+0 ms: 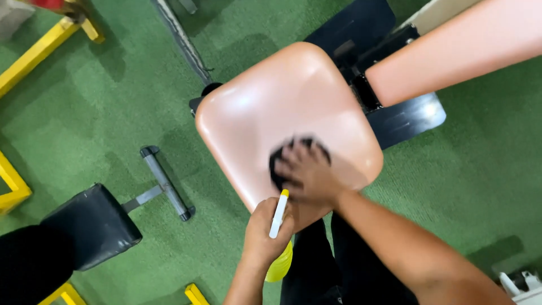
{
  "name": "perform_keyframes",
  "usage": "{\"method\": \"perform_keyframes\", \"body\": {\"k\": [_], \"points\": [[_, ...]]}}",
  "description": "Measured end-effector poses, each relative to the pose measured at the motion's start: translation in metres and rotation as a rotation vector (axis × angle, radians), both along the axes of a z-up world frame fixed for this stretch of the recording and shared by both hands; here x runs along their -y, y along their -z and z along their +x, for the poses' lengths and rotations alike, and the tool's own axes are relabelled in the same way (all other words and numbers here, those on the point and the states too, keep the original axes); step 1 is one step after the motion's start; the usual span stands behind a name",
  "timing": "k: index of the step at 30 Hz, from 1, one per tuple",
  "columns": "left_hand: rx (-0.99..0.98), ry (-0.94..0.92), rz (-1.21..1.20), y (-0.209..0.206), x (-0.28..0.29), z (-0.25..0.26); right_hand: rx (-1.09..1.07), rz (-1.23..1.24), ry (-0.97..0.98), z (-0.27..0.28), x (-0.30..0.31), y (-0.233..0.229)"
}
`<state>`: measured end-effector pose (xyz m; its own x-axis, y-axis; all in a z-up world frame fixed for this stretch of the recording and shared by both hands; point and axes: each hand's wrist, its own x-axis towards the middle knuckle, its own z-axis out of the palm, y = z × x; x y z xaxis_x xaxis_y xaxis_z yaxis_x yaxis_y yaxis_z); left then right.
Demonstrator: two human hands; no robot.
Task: Wiping down gym machines and benches with a spray bottle and a cloth.
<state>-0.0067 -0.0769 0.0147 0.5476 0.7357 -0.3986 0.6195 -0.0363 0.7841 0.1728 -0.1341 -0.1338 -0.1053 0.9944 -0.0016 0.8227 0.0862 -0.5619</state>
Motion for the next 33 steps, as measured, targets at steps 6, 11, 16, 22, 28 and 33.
{"method": "perform_keyframes", "body": {"k": [6,11,16,22,28,33], "points": [[-0.039,0.083,-0.014,0.008,-0.001,0.040,0.062,-0.078,0.415,0.106,-0.099,0.023],[-0.086,0.088,-0.081,0.008,-0.006,0.076,-0.057,-0.216,0.596,0.130,-0.097,0.025],[0.046,0.051,-0.209,0.017,-0.019,0.110,0.086,-0.017,0.338,0.070,0.059,0.018],[0.131,0.046,-0.184,0.027,-0.033,0.149,-0.071,-0.017,0.349,0.122,0.070,0.034],[0.007,0.030,-0.157,0.046,-0.042,0.168,-0.323,-0.013,0.475,0.180,-0.101,0.057],[-0.016,-0.048,-0.194,0.043,-0.046,0.173,-0.553,-0.468,0.608,0.215,-0.214,0.080]]}}
